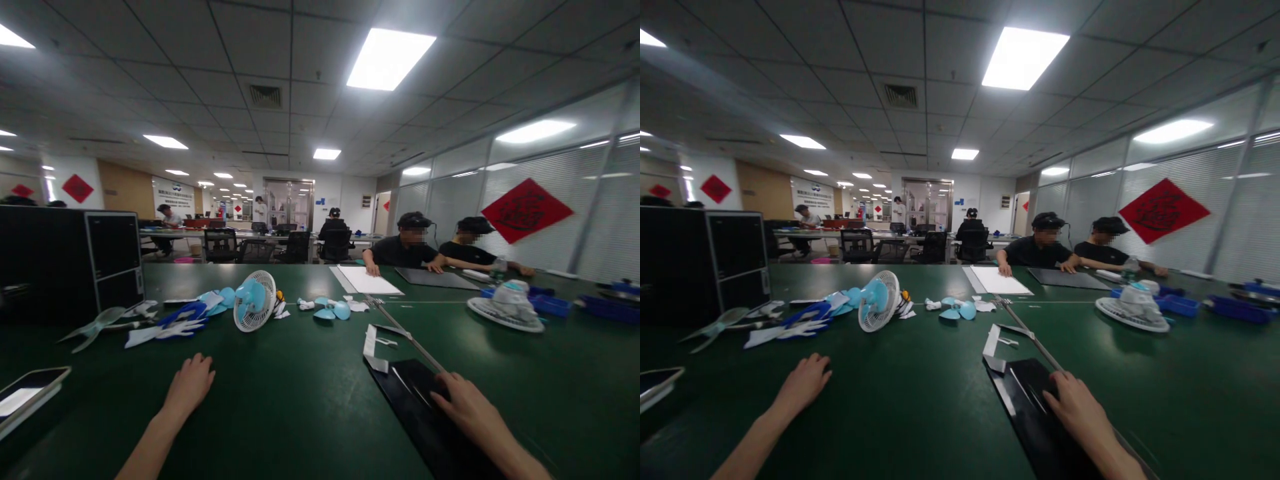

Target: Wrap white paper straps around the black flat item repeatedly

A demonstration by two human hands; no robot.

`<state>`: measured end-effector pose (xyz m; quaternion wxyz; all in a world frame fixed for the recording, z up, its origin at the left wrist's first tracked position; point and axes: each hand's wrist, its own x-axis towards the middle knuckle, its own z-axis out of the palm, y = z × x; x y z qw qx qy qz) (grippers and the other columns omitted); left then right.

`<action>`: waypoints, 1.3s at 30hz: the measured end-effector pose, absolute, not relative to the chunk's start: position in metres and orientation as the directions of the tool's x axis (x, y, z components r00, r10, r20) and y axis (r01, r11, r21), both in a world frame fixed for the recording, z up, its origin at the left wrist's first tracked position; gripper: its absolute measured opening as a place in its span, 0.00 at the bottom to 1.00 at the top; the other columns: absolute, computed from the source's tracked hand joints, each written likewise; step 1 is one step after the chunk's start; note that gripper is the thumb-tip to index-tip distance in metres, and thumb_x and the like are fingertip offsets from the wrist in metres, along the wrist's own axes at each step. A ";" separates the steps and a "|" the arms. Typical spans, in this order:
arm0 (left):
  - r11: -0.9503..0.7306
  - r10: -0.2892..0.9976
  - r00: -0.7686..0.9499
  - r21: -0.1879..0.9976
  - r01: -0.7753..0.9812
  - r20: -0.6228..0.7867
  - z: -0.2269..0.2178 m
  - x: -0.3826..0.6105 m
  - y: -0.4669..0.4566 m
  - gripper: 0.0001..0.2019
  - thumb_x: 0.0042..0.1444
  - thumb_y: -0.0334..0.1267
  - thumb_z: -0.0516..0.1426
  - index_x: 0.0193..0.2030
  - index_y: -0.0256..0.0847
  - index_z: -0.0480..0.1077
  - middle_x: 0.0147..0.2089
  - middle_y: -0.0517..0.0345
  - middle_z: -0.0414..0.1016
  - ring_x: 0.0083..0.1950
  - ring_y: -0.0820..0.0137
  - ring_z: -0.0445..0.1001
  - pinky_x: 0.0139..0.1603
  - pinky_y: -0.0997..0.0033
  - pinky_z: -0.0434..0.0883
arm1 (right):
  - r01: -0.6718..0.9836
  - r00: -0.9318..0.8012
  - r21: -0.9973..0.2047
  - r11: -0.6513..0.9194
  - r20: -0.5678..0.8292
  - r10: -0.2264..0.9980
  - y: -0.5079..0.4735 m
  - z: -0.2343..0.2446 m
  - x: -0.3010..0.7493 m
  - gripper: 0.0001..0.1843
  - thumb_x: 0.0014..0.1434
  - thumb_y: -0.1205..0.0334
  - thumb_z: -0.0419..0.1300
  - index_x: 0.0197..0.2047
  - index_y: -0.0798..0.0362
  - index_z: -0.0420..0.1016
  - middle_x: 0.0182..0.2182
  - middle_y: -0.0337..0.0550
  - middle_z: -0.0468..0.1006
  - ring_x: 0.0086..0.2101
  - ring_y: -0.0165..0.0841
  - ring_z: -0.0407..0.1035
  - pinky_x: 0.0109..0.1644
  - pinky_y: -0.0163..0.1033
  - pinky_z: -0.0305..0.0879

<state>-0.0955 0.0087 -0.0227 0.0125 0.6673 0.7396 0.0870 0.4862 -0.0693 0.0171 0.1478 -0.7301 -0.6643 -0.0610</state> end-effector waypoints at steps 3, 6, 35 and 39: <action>0.103 0.989 -0.117 0.147 0.984 0.086 -0.024 -0.097 0.011 0.23 0.58 0.42 0.49 0.59 0.36 0.65 0.60 0.42 0.64 0.58 0.57 0.65 0.53 0.59 0.68 | 0.981 0.141 -0.165 -0.099 0.267 0.953 -0.076 0.017 0.492 0.12 0.57 0.59 0.51 0.39 0.55 0.71 0.38 0.53 0.77 0.40 0.42 0.73 0.43 0.41 0.66; 0.094 0.991 -0.106 0.139 0.986 0.086 -0.024 -0.097 0.011 0.23 0.58 0.42 0.48 0.59 0.36 0.65 0.59 0.43 0.64 0.58 0.58 0.65 0.52 0.60 0.68 | 0.973 0.180 -0.189 -0.136 0.237 0.955 -0.078 0.018 0.491 0.10 0.57 0.60 0.50 0.36 0.53 0.69 0.37 0.53 0.78 0.39 0.43 0.73 0.41 0.42 0.66; -0.322 0.944 0.300 0.570 0.755 0.137 0.001 -0.027 -0.019 0.29 0.55 0.59 0.51 0.58 0.44 0.65 0.63 0.52 0.63 0.64 0.60 0.60 0.65 0.60 0.57 | 0.693 -0.604 -0.321 0.646 0.230 0.763 -0.038 0.022 0.239 0.10 0.57 0.64 0.59 0.43 0.51 0.74 0.41 0.43 0.76 0.43 0.36 0.68 0.48 0.37 0.62; -0.377 0.902 0.426 0.615 0.693 0.072 0.000 -0.015 -0.027 0.37 0.45 0.60 0.59 0.60 0.45 0.64 0.64 0.49 0.62 0.64 0.58 0.60 0.66 0.59 0.56 | 0.666 -0.535 -0.381 0.641 0.356 0.766 -0.028 0.019 0.257 0.16 0.60 0.60 0.57 0.51 0.51 0.71 0.45 0.45 0.74 0.47 0.36 0.67 0.52 0.37 0.61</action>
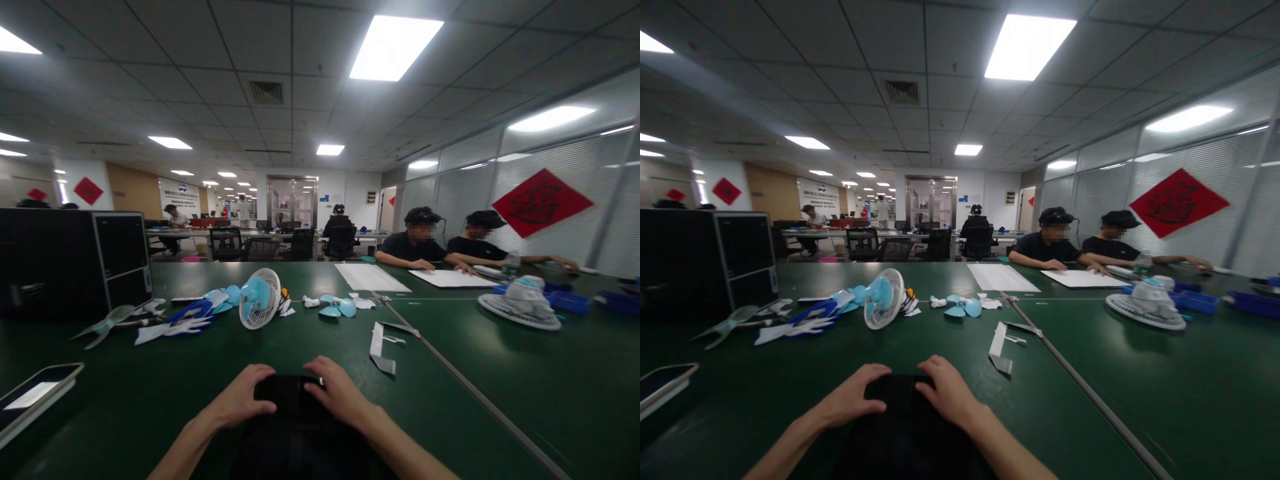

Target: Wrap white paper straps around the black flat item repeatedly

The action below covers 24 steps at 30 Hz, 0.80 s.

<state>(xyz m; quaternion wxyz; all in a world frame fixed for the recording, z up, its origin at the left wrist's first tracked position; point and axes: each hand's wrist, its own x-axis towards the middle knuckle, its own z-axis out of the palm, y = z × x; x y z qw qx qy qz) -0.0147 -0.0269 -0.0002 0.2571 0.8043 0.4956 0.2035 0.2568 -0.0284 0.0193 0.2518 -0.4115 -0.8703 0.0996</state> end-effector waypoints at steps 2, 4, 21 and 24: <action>-0.373 0.901 0.429 0.619 0.691 0.063 0.001 -0.013 -0.029 0.39 0.43 0.60 0.61 0.60 0.45 0.64 0.63 0.48 0.62 0.63 0.57 0.60 0.65 0.58 0.56 | 0.775 -0.396 -0.354 0.524 0.374 0.839 -0.017 0.022 0.280 0.15 0.62 0.60 0.54 0.51 0.52 0.71 0.46 0.46 0.73 0.47 0.35 0.67 0.53 0.36 0.61; -0.365 0.904 0.423 0.613 0.701 0.054 0.005 -0.013 -0.031 0.40 0.41 0.60 0.62 0.60 0.45 0.64 0.63 0.49 0.62 0.63 0.57 0.60 0.65 0.59 0.57 | 0.903 -0.230 -0.276 0.328 0.335 0.914 -0.003 0.026 0.307 0.14 0.63 0.61 0.53 0.50 0.53 0.71 0.46 0.47 0.73 0.47 0.34 0.68 0.51 0.34 0.61; -0.316 0.928 0.373 0.559 0.767 0.012 0.008 -0.025 -0.026 0.44 0.39 0.59 0.63 0.62 0.44 0.61 0.64 0.50 0.60 0.63 0.57 0.59 0.64 0.61 0.58 | 0.983 0.072 -0.180 -0.037 0.192 0.979 0.035 0.006 0.376 0.14 0.60 0.59 0.55 0.44 0.61 0.70 0.44 0.59 0.75 0.46 0.44 0.70 0.45 0.39 0.60; -0.303 0.932 0.362 0.561 0.770 0.007 0.010 -0.026 -0.027 0.43 0.40 0.60 0.62 0.63 0.43 0.61 0.64 0.50 0.59 0.63 0.57 0.59 0.63 0.60 0.58 | 0.983 0.078 -0.180 -0.044 0.183 0.980 0.037 0.005 0.377 0.13 0.61 0.61 0.53 0.44 0.61 0.70 0.43 0.59 0.75 0.46 0.45 0.71 0.44 0.39 0.59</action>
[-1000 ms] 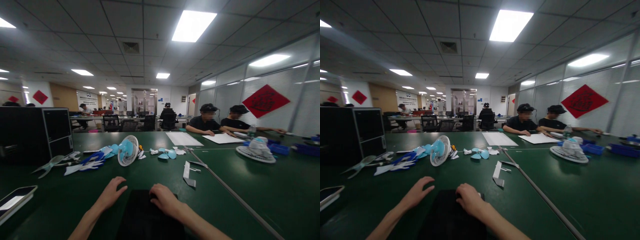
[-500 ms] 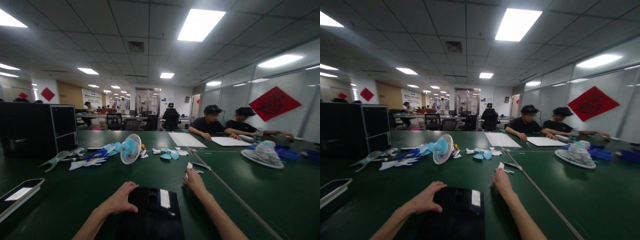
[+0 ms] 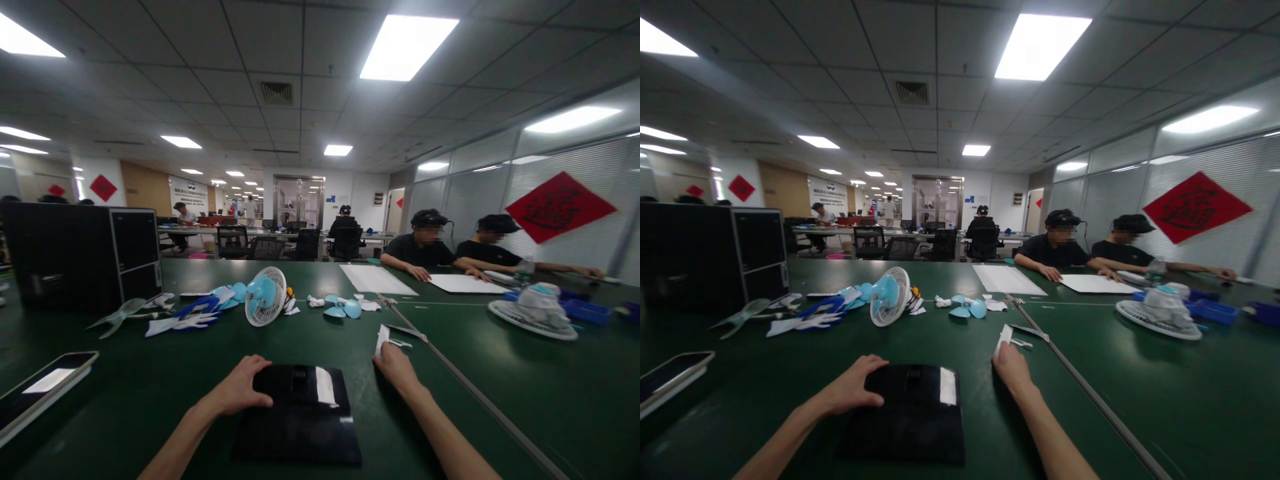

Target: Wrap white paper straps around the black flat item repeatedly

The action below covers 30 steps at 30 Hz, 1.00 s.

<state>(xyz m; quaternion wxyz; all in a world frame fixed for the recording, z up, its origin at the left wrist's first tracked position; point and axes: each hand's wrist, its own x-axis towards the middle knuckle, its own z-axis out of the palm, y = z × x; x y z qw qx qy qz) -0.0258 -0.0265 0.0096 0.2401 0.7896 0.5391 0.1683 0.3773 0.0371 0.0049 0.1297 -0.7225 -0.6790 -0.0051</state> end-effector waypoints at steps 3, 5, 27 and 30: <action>-0.296 0.936 0.353 0.565 0.770 0.010 0.011 -0.026 -0.027 0.43 0.40 0.60 0.61 0.63 0.44 0.61 0.64 0.50 0.59 0.63 0.56 0.59 0.63 0.59 0.59 | 0.982 0.088 -0.178 -0.058 0.171 0.981 0.039 0.005 0.377 0.13 0.61 0.61 0.51 0.43 0.61 0.70 0.43 0.59 0.76 0.44 0.45 0.71 0.42 0.40 0.59; -0.297 0.936 0.351 0.564 0.771 0.014 0.011 -0.026 -0.027 0.43 0.40 0.60 0.61 0.63 0.44 0.61 0.64 0.50 0.60 0.63 0.55 0.59 0.63 0.58 0.59 | 0.983 0.093 -0.174 -0.064 0.167 0.982 0.039 0.006 0.377 0.13 0.61 0.62 0.51 0.43 0.61 0.70 0.43 0.59 0.76 0.44 0.45 0.72 0.41 0.40 0.59; -0.294 0.942 0.333 0.588 0.754 0.044 0.008 -0.029 -0.025 0.44 0.40 0.60 0.62 0.63 0.41 0.61 0.64 0.48 0.60 0.64 0.54 0.58 0.64 0.58 0.57 | 0.908 0.258 -0.418 0.027 0.607 0.751 0.002 0.082 0.388 0.19 0.56 0.61 0.48 0.44 0.57 0.74 0.40 0.54 0.79 0.38 0.41 0.72 0.39 0.39 0.61; -0.282 0.949 0.309 0.633 0.721 0.071 0.004 -0.032 -0.021 0.42 0.42 0.61 0.61 0.63 0.42 0.61 0.65 0.48 0.60 0.64 0.55 0.58 0.64 0.58 0.58 | 0.771 0.275 -0.589 0.242 0.651 0.708 -0.007 0.088 0.375 0.19 0.52 0.57 0.51 0.43 0.57 0.75 0.35 0.49 0.78 0.33 0.39 0.70 0.37 0.40 0.62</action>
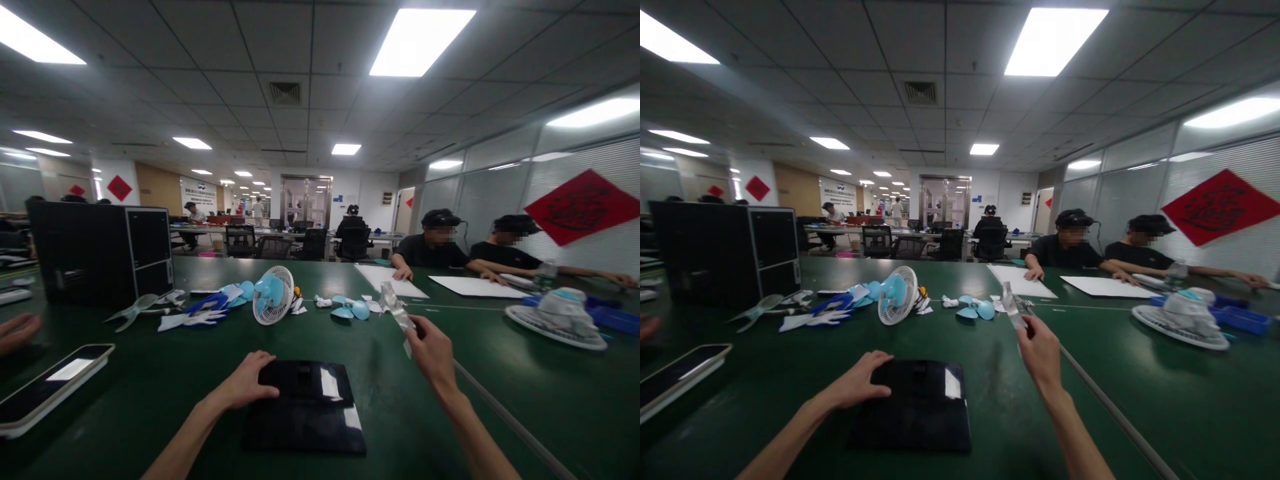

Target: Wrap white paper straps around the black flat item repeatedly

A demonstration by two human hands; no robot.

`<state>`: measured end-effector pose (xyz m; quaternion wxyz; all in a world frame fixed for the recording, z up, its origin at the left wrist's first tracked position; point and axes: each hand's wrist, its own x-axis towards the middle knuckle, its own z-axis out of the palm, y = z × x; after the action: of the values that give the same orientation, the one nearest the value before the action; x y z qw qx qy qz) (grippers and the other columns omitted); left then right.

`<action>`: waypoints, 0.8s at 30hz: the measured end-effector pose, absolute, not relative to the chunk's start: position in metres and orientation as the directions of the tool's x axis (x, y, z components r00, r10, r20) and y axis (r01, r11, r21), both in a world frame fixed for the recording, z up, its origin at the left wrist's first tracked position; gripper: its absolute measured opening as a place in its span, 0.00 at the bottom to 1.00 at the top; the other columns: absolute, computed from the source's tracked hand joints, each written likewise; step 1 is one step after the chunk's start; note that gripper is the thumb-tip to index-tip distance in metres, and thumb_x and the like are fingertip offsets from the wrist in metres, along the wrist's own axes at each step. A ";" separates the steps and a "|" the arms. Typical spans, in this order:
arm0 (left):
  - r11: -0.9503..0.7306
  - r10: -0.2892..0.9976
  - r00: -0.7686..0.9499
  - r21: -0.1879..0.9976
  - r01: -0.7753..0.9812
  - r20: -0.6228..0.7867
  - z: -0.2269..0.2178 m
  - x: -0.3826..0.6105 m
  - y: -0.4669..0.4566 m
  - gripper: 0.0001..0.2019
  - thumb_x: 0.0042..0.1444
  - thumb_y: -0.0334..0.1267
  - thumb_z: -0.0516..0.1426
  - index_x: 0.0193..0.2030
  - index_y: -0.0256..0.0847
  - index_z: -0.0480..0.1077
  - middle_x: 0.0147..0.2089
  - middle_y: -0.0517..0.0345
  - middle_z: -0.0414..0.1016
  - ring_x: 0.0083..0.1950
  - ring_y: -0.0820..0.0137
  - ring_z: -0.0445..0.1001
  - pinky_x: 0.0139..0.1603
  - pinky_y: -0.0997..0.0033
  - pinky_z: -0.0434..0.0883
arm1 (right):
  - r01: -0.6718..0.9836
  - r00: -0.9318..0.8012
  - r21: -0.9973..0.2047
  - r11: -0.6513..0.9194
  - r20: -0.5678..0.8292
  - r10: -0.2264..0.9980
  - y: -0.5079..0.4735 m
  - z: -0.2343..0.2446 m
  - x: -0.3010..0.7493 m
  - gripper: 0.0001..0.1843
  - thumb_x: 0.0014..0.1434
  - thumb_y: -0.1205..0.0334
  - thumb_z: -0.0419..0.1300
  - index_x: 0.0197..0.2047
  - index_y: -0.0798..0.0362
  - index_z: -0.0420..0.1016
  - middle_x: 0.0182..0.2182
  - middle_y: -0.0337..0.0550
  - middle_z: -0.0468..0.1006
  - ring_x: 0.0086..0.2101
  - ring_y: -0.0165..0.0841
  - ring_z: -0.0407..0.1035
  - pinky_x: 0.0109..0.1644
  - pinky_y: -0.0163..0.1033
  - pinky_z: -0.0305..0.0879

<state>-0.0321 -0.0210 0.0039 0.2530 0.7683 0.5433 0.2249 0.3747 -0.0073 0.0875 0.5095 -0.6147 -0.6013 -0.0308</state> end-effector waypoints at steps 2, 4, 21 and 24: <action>-0.274 0.960 0.233 0.675 0.685 0.154 0.003 -0.037 -0.015 0.38 0.47 0.61 0.57 0.62 0.42 0.62 0.65 0.48 0.60 0.65 0.56 0.58 0.64 0.57 0.57 | 0.610 0.265 -0.710 0.351 0.600 0.755 -0.014 0.089 0.365 0.19 0.51 0.56 0.54 0.43 0.56 0.74 0.30 0.44 0.76 0.28 0.36 0.67 0.32 0.38 0.61; -0.288 0.953 0.111 0.721 0.630 0.283 0.003 -0.043 -0.008 0.33 0.53 0.62 0.51 0.59 0.41 0.65 0.63 0.47 0.63 0.64 0.57 0.59 0.65 0.56 0.55 | 0.386 0.186 -0.820 0.423 0.518 0.835 -0.020 0.089 0.355 0.19 0.50 0.55 0.57 0.43 0.55 0.74 0.25 0.38 0.73 0.24 0.31 0.63 0.26 0.35 0.57; -0.099 0.949 0.304 0.994 0.052 0.079 0.039 -0.045 -0.035 0.25 0.55 0.57 0.55 0.42 0.34 0.75 0.37 0.50 0.75 0.35 0.70 0.69 0.32 0.73 0.63 | 0.136 -0.482 -0.980 0.147 0.064 0.874 -0.030 0.057 0.301 0.11 0.50 0.64 0.58 0.38 0.55 0.76 0.32 0.40 0.77 0.30 0.30 0.68 0.32 0.34 0.60; -0.140 0.942 0.322 0.983 0.117 0.096 0.037 -0.043 -0.033 0.22 0.53 0.55 0.58 0.37 0.34 0.75 0.31 0.56 0.72 0.30 0.74 0.66 0.29 0.75 0.61 | 0.175 -0.493 -0.972 0.159 0.053 0.868 -0.029 0.055 0.302 0.12 0.51 0.64 0.57 0.39 0.55 0.76 0.32 0.40 0.77 0.30 0.30 0.68 0.33 0.34 0.60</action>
<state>-0.0429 -0.0328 0.0372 0.5068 0.6358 0.4162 0.4070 0.3017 -0.0292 0.0551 0.3300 -0.3803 -0.6859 0.5254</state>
